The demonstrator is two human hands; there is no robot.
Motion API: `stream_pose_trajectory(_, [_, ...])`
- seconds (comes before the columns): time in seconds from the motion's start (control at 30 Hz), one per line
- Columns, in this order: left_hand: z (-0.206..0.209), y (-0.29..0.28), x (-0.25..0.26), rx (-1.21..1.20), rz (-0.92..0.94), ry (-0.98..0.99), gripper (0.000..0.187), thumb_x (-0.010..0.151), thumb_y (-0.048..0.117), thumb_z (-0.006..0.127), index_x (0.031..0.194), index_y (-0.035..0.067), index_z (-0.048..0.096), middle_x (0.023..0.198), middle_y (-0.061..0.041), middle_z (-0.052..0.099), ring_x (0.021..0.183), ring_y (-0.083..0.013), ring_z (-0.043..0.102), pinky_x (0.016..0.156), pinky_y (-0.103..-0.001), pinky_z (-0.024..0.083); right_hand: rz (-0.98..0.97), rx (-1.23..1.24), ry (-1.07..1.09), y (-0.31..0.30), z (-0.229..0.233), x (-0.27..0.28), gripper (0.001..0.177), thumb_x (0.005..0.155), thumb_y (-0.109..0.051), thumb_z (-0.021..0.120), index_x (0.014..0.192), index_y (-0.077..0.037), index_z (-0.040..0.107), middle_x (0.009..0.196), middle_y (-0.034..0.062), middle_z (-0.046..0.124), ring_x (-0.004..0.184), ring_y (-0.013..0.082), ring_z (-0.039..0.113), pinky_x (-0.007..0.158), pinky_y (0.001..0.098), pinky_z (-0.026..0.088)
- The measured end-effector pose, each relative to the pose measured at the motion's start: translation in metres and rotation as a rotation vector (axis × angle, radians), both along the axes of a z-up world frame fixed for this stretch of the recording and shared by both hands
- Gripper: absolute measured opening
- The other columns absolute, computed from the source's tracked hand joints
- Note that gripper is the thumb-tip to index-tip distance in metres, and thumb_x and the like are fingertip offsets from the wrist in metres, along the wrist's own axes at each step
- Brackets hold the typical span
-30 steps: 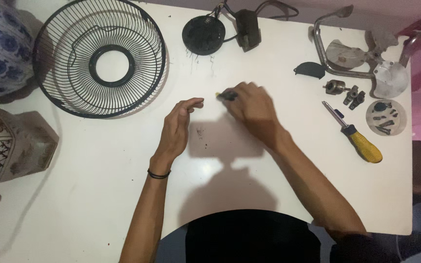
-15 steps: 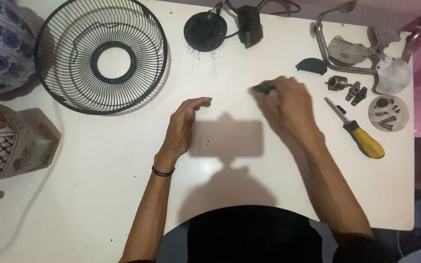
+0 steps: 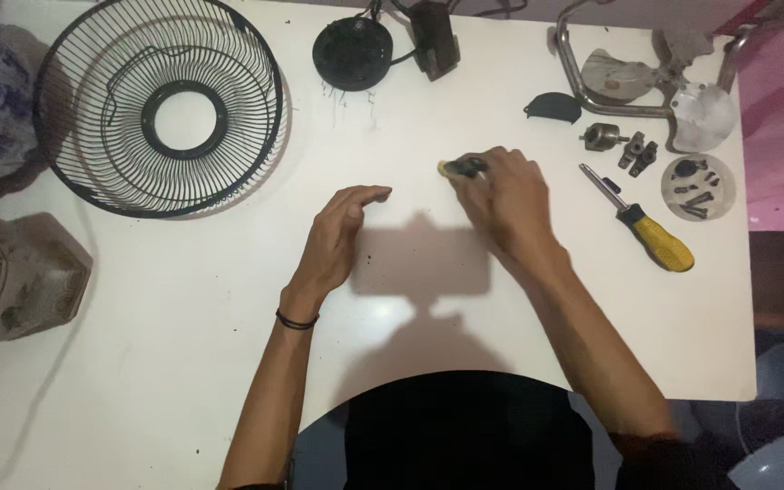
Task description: The person cleans a disassembled electric fan. They wipe the white table surface with a sponge, then scrub the fan's metal wire cage with the sponge, focusing on the inner ring and bars.
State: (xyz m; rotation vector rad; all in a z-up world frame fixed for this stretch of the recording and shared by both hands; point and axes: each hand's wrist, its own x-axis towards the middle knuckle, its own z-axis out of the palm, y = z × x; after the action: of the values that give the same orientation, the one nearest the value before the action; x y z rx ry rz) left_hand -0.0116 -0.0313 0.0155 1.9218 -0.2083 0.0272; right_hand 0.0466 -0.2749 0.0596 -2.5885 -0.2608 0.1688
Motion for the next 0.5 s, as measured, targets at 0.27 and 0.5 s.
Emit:
stream_pose_trajectory(0.27, [0.003, -0.003, -0.001, 0.038, -0.023, -0.049, 0.071, 0.111, 0.056, 0.021, 0.126, 0.005, 0.068, 0.125, -0.014, 0.071, 0.123, -0.0303, 0.064, 0.108, -0.042, 0.049, 0.390, 0.153, -0.022, 0.006, 0.002, -0.027, 0.023, 0.093, -0.024, 0.065, 0.108, -0.012, 0.077, 0.091, 0.0083, 0.071, 0.080, 0.0202, 0.059, 0.073, 0.0373, 0.048])
stream_pose_trajectory(0.5, [0.007, -0.012, -0.003, 0.080, -0.072, -0.022, 0.064, 0.110, 0.050, 0.023, 0.125, 0.007, 0.069, 0.123, -0.011, 0.072, 0.119, -0.0275, 0.066, 0.101, -0.040, 0.054, 0.138, -0.184, -0.194, -0.025, 0.013, -0.040, 0.017, 0.090, -0.021, 0.075, 0.105, -0.013, 0.078, 0.090, 0.0110, 0.071, 0.080, 0.0260, 0.059, 0.071, 0.0412, 0.046])
